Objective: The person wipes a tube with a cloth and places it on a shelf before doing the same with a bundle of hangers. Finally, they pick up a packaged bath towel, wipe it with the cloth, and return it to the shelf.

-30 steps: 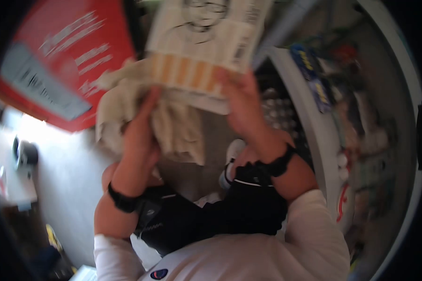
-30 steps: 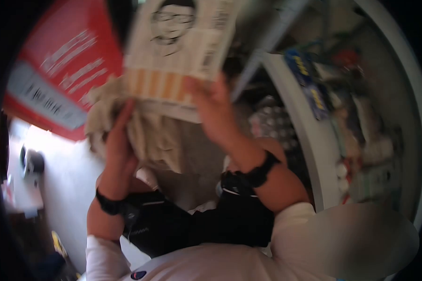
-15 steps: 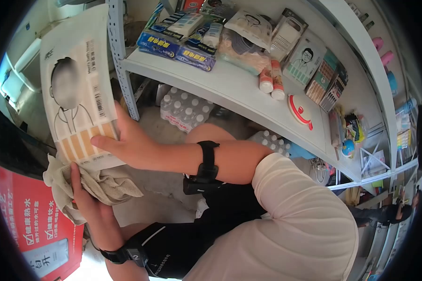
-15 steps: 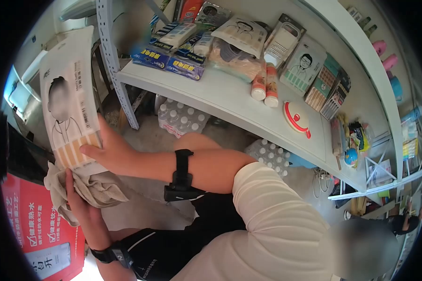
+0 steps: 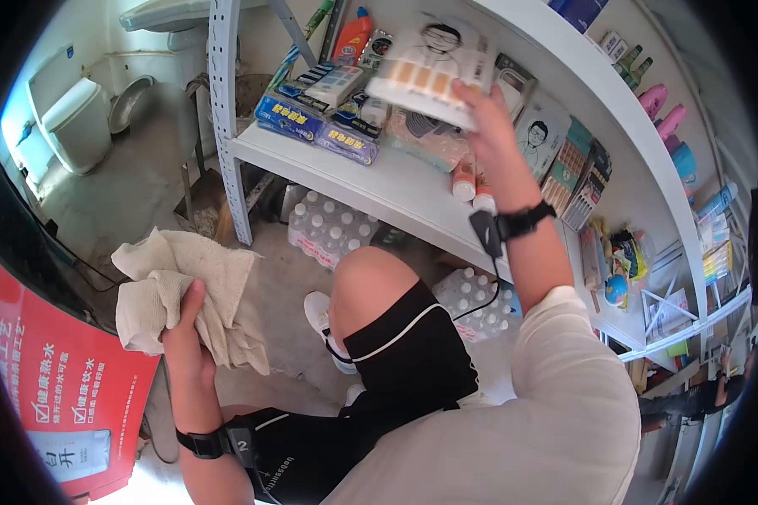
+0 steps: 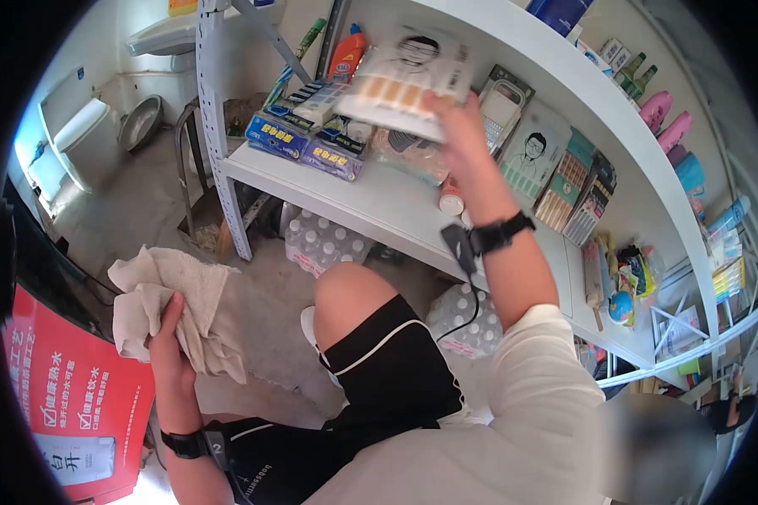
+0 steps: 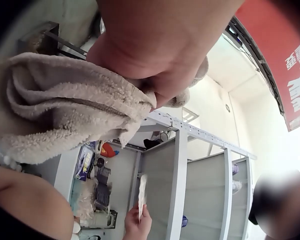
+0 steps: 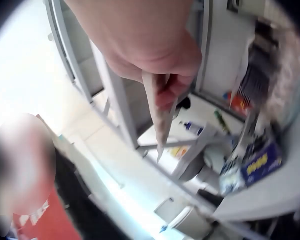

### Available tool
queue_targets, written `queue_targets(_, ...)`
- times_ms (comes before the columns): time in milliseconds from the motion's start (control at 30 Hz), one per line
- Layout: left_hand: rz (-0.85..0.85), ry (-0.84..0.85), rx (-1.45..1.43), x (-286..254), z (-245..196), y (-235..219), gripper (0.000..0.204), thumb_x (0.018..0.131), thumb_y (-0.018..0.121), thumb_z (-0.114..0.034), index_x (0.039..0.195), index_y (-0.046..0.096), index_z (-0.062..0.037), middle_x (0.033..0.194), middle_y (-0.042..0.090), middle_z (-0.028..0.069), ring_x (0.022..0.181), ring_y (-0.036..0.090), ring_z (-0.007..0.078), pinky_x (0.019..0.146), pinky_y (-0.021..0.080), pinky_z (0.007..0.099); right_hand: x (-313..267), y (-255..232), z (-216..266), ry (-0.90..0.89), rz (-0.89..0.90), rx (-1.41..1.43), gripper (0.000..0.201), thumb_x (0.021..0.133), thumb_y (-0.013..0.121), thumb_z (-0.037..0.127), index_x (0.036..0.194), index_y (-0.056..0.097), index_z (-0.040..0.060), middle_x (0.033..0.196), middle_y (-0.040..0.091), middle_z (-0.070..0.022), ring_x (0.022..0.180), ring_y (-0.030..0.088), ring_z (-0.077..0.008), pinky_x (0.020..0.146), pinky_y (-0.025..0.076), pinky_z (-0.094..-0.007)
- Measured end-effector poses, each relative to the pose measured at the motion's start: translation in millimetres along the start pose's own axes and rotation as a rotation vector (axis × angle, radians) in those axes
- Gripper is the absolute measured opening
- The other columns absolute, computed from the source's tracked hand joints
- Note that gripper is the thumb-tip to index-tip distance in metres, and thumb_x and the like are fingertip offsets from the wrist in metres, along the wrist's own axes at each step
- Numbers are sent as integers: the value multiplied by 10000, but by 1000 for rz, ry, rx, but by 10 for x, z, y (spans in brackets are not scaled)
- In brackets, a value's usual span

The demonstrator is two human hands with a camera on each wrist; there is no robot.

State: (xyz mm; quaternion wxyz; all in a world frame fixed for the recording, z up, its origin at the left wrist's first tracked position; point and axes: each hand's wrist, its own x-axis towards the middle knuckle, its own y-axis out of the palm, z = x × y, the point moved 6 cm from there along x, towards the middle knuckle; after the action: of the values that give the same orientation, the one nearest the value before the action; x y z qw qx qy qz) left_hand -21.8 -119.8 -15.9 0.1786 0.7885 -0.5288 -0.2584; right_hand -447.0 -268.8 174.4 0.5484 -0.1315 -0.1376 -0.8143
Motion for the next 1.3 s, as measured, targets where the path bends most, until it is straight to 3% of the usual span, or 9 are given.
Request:
queue_targets(200,-44,49,47,-30,15,-94,423,792,693,-54,1171,511,-13,1106,579,93,998,583,208,852,493,330,1158,-971,-803,200,-82,-248,451,744,724,138,1106,499,-12,1007,586,-142,917,581,-228,764,474,-348)
queue_targets(333,-63,48,102,-169,23,-57,424,786,699,-46,1164,511,-16,1105,572,88,1003,574,205,852,488,331,1030,-1052,-1022,413,-64,-338,273,739,727,166,966,608,72,902,599,-75,809,561,-192,679,451,-315)
queue_targets(433,-28,34,134,-222,64,-68,424,784,701,-47,1162,511,-15,1102,571,88,1006,572,207,853,486,332,1041,-1034,-1132,490,-46,-142,308,733,732,159,1007,602,103,874,592,-39,756,534,-167,614,415,-271)
queue_targets(533,-33,11,167,-261,86,-61,433,780,706,-49,1164,509,-15,1103,570,88,1005,571,207,852,486,333,1116,-1016,-1152,452,-127,-87,318,758,711,108,1043,581,49,910,611,-79,802,584,-208,643,486,-308)
queue_targets(600,-35,-11,188,-273,94,-72,443,778,709,-51,1170,505,-16,1105,568,88,1006,569,207,852,484,333,1074,-884,-1163,495,8,141,240,794,680,99,1002,590,21,980,618,-104,870,606,-221,713,513,-328)
queue_targets(733,-35,7,243,-257,125,-109,460,775,714,-54,1180,500,-15,1111,565,89,1010,565,209,849,483,331,822,-823,-937,509,42,248,230,814,644,42,1006,565,-58,1047,611,-177,954,623,-277,874,510,-386)
queue_targets(1000,-20,-4,232,-242,244,-16,456,793,697,-59,1203,499,-30,1114,571,75,998,573,203,868,476,326,161,-1102,-521,430,311,421,298,839,610,75,1087,534,-72,1084,599,-180,960,618,-269,911,490,-349)
queue_targets(1100,23,-48,142,-186,325,3,420,813,677,-68,1196,507,-39,1112,577,69,982,584,193,872,481,333,-359,-962,-321,566,419,459,354,846,602,89,1146,511,-77,1104,603,-176,1005,612,-265,907,494,-357)
queue_targets(1300,360,-124,-28,-385,495,273,648,899,529,-440,1356,329,-26,1319,466,130,1193,481,278,1008,396,426,-1480,-99,-278,586,598,427,465,831,621,54,1246,437,-49,1156,581,-163,1023,610,-261,869,521,-385)
